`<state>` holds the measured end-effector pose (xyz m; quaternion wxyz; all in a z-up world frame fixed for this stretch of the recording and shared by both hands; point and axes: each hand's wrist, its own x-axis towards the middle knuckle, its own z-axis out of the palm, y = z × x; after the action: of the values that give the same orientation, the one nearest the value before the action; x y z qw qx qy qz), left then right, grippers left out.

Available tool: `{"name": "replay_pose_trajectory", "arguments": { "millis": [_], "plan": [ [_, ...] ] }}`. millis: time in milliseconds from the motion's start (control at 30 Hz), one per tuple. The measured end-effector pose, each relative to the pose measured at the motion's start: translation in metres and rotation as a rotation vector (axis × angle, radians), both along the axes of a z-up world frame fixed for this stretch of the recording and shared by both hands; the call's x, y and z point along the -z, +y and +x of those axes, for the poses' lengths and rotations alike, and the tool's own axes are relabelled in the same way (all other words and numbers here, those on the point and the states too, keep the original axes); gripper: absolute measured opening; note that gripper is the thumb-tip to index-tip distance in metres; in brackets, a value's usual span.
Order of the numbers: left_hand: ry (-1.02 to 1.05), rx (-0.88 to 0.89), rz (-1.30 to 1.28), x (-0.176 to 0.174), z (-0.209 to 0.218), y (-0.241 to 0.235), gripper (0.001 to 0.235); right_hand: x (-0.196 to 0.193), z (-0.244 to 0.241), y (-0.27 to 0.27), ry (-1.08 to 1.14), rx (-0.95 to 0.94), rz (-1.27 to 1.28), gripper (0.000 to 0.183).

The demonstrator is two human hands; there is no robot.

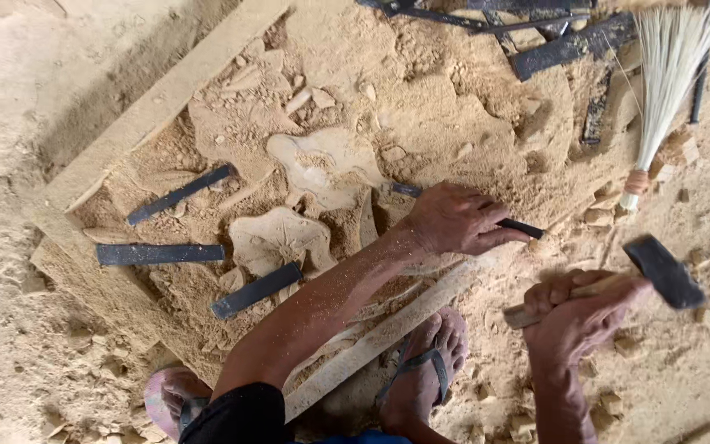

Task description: The person carves a stone slab by hammering a chisel into the surface and occasionally brushing away the debris with a hand brush.

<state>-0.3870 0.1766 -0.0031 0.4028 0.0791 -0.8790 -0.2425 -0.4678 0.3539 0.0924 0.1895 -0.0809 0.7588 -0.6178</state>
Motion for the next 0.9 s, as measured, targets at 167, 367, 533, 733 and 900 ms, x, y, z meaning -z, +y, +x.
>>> {"name": "replay_pose_trajectory", "arguments": {
  "millis": [167, 367, 533, 733, 900],
  "plan": [
    [-0.021, -0.025, -0.019, 0.025, -0.011, 0.004, 0.049, 0.017, -0.01, 0.023, -0.08, -0.318, 0.151, 0.057],
    [-0.051, -0.07, 0.046, -0.006, 0.003, -0.004, 0.053, 0.021, -0.003, 0.008, -0.124, -0.124, 0.09, 0.059],
    [-0.013, 0.009, 0.132, 0.0, 0.0, -0.003, 0.052, 0.021, -0.025, 0.018, -0.032, -0.266, 0.327, 0.067],
    [-0.057, -0.12, -0.043, 0.014, -0.009, -0.003, 0.047, 0.023, -0.028, 0.017, -0.093, -0.559, 0.024, 0.054],
    [-0.054, -0.156, -0.068, 0.02, -0.006, 0.002, 0.049, 0.035, -0.021, 0.012, 0.042, -0.087, -0.072, 0.048]
  ]
}}
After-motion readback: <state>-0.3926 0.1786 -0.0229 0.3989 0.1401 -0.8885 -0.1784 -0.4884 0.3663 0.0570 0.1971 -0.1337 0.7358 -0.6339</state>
